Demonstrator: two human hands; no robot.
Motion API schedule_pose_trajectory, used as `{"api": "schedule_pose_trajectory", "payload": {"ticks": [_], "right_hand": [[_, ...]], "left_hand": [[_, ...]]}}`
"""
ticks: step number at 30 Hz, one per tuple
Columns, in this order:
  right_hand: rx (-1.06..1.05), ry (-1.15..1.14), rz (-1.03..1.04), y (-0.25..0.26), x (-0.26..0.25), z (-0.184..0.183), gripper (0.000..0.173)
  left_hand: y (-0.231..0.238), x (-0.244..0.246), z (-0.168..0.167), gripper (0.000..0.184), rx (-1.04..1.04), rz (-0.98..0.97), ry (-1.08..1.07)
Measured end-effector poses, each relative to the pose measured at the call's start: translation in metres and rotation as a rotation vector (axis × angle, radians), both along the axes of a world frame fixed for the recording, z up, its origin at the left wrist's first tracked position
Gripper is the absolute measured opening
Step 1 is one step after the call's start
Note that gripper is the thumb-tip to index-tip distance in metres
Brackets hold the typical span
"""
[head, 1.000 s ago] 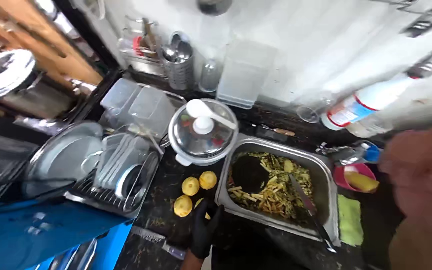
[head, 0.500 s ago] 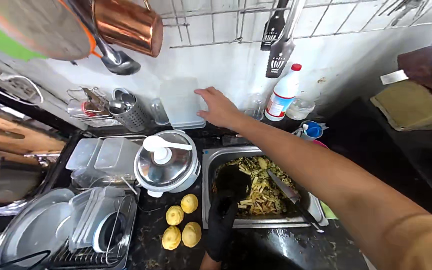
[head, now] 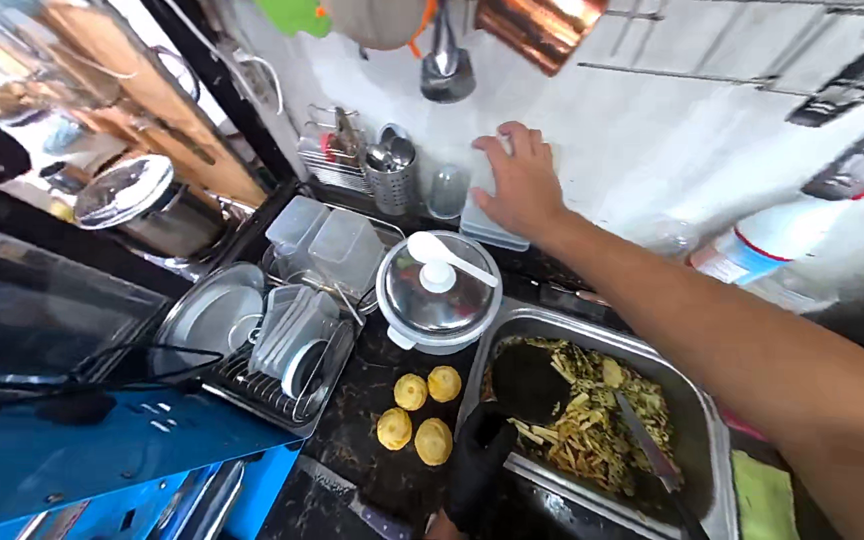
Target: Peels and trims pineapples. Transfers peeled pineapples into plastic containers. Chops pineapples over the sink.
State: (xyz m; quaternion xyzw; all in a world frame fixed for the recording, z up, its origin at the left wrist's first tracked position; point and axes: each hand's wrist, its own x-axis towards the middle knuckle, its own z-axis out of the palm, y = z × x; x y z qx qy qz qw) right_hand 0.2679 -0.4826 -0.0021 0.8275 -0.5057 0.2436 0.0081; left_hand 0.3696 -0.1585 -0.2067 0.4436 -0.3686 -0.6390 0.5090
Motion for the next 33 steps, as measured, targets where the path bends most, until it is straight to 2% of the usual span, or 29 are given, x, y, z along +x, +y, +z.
{"api": "schedule_pose_trajectory", "payload": {"ticks": [2,3,6,10,14,18,22,26,30,33], "right_hand": [[0.031,0.029,0.194,0.008,0.06,-0.005,0.057],[0.069,0.061,0.262,0.007,0.093,-0.013,0.06],[0.262,0.115,0.33,-0.004,0.181,-0.051,0.086],[0.508,0.173,0.19,-0.032,0.268,-0.112,0.126],[0.646,0.199,0.053,-0.058,0.3,-0.154,0.148],[0.653,0.188,0.061,-0.067,0.304,-0.151,0.145],[0.523,0.212,0.137,-0.055,0.294,-0.093,0.141],[0.299,0.086,0.26,-0.005,0.239,-0.008,0.133],[0.142,-0.168,0.389,0.103,0.107,0.082,0.136],[0.067,-0.314,0.382,0.201,-0.016,0.109,0.136]], "left_hand": [[0.004,0.007,-0.002,0.026,0.018,0.034,0.036],[0.007,0.013,-0.002,0.026,0.026,0.053,0.046],[0.024,0.032,-0.001,0.027,0.048,0.147,0.052],[0.056,0.057,-0.013,0.03,0.108,0.272,0.033],[0.091,0.074,-0.023,0.033,0.195,0.382,0.063],[0.117,0.079,-0.041,0.029,0.165,0.435,0.091],[0.117,0.083,-0.042,0.028,0.153,0.418,0.077],[0.097,0.083,-0.02,0.034,0.128,0.343,0.099],[0.075,0.075,0.009,0.028,0.109,0.276,0.084],[0.062,0.066,0.006,0.027,0.073,0.194,0.029]]}}
